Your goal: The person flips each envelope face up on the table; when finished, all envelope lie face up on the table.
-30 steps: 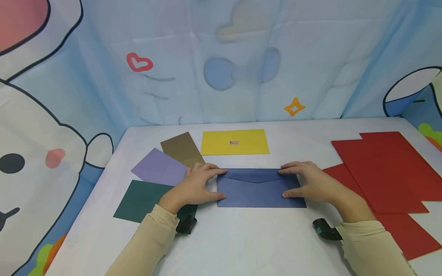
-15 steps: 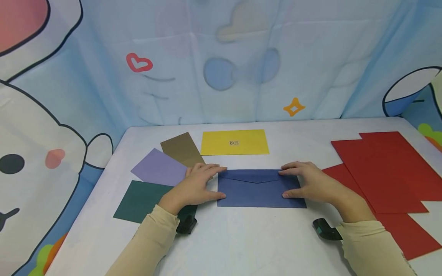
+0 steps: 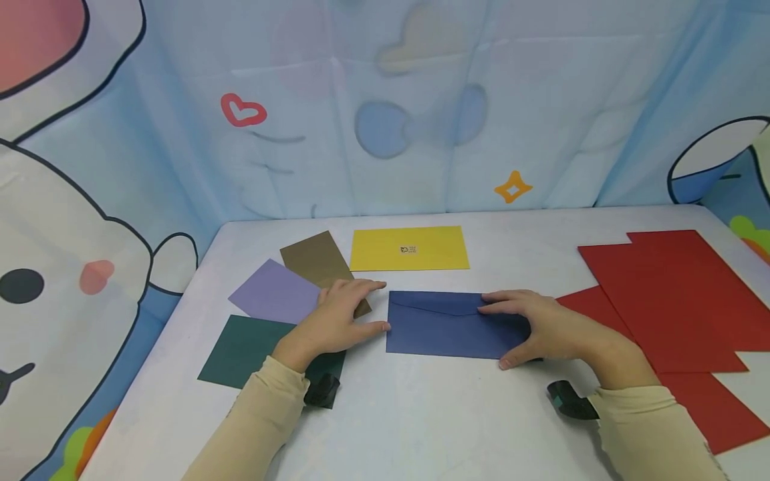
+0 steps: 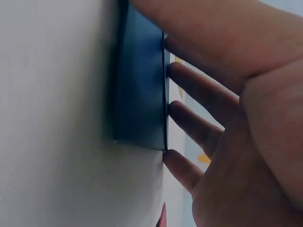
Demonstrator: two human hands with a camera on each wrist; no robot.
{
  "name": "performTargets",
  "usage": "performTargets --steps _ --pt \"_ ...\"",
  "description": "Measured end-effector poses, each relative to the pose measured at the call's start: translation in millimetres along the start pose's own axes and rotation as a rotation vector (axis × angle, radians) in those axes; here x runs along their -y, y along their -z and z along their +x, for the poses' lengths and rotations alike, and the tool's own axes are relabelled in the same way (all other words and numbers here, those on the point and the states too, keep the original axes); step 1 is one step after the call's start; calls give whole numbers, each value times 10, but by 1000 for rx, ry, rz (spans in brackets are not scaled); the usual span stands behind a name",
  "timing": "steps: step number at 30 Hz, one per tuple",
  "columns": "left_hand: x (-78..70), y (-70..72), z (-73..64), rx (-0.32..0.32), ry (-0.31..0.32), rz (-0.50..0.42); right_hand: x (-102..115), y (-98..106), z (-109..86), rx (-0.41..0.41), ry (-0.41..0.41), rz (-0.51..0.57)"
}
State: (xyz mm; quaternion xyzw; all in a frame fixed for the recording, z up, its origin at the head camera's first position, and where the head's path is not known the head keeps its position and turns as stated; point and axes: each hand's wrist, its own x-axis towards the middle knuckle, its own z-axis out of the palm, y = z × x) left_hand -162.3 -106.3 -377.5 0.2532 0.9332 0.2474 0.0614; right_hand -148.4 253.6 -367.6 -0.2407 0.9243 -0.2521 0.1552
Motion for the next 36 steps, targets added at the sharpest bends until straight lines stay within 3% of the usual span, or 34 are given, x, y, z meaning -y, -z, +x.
performTargets --steps 8,27,36 --pt "9 -2 9 -9 15 10 -105 20 -39 -47 -15 -52" --pt "79 34 8 -52 32 10 -137 -61 109 -171 -98 -138" --pt "121 65 -12 -72 74 108 -79 -23 87 -186 -102 -113"
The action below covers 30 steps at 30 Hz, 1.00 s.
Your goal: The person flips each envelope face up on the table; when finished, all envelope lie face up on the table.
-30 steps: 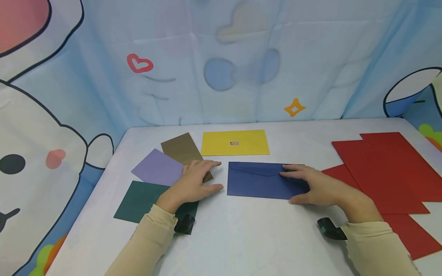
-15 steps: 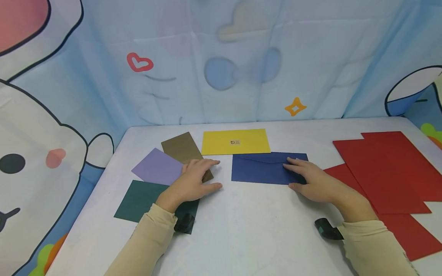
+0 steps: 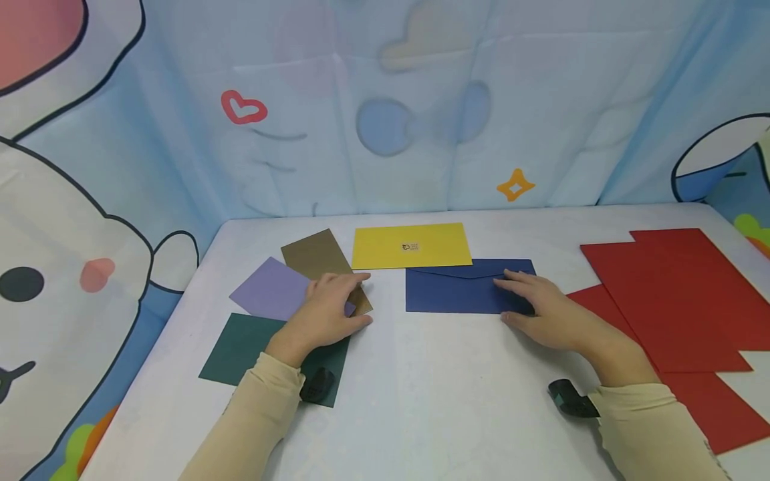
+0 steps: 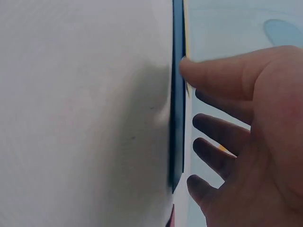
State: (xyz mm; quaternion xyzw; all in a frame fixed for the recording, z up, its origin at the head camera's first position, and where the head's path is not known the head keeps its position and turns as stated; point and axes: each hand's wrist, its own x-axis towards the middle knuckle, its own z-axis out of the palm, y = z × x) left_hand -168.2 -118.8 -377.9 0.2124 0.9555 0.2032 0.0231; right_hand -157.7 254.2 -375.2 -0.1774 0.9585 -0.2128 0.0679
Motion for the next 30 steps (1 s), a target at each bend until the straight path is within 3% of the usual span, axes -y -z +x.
performTargets --steps 5,10,15,30 --pt "16 49 -7 32 46 33 35 33 -23 -2 -9 15" --pt "100 169 -54 47 132 29 51 56 -28 13 -17 21" --pt "125 244 -92 69 185 -33 42 59 -28 19 -21 20" --pt "58 245 -88 57 119 -79 70 56 -41 28 -17 27"
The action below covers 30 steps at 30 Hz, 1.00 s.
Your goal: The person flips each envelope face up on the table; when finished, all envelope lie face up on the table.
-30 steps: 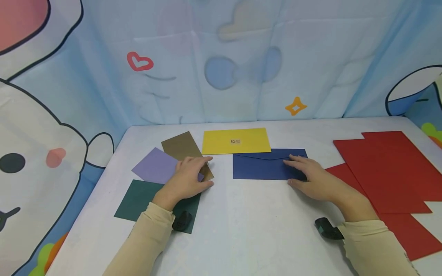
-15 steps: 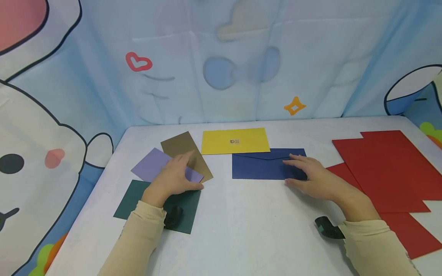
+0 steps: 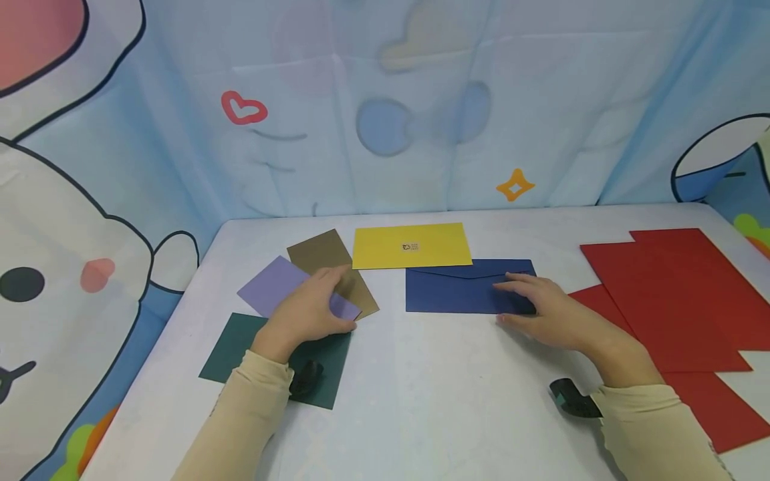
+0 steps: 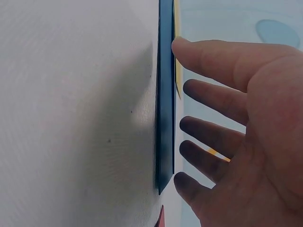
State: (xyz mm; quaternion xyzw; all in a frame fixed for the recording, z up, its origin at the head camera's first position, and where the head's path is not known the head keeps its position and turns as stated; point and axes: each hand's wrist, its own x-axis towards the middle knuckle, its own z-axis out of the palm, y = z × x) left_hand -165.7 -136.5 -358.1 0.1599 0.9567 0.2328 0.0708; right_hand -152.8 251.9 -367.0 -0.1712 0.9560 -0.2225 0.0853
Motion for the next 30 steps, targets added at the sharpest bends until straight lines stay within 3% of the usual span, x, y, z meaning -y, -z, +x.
performTargets --steps 8,19,24,30 --pt "-56 -51 27 -66 -48 28 -15 -4 1 -4 25 16" --pt "-139 -137 61 -247 -159 9 -7 3 -8 -5 30 23" --pt "-142 -165 70 -249 -94 33 -7 -12 0 0 15 15" --pt "-132 -145 36 -134 120 84 -10 -22 8 4 3 12"
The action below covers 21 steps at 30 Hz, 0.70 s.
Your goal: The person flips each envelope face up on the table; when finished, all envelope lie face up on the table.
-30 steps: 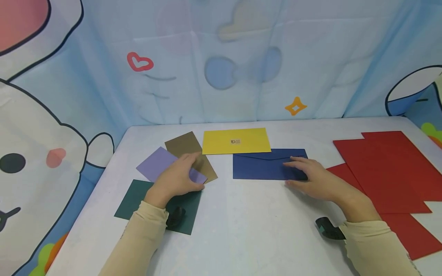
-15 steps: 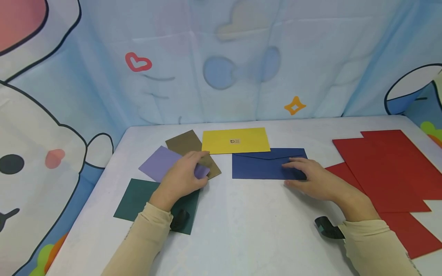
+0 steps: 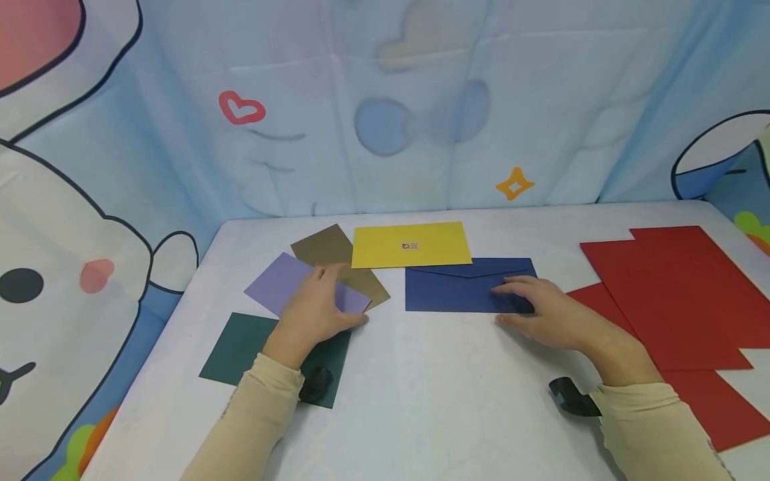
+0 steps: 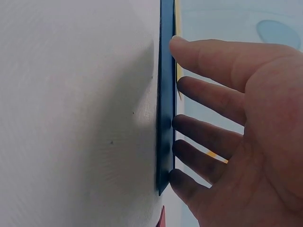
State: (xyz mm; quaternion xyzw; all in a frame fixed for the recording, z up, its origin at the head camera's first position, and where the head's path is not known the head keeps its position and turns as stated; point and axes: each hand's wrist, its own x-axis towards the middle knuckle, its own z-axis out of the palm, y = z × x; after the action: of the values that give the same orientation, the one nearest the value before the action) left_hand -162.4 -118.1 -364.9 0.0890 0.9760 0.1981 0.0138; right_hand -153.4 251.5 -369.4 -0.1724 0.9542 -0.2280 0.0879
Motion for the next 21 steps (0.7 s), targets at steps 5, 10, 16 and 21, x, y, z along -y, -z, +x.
performTargets --steps 5,10,16,21 --pt "6 51 -20 77 54 -6 -2 0 3 -1 5 -4" --pt "-56 19 -1 79 -26 -2 -15 -8 2 2 -4 -12" --pt "-177 -69 -15 69 -100 42 -25 -14 1 4 -8 -14" --pt "-317 -128 -75 60 -170 51 -24 -17 5 8 -10 -16"
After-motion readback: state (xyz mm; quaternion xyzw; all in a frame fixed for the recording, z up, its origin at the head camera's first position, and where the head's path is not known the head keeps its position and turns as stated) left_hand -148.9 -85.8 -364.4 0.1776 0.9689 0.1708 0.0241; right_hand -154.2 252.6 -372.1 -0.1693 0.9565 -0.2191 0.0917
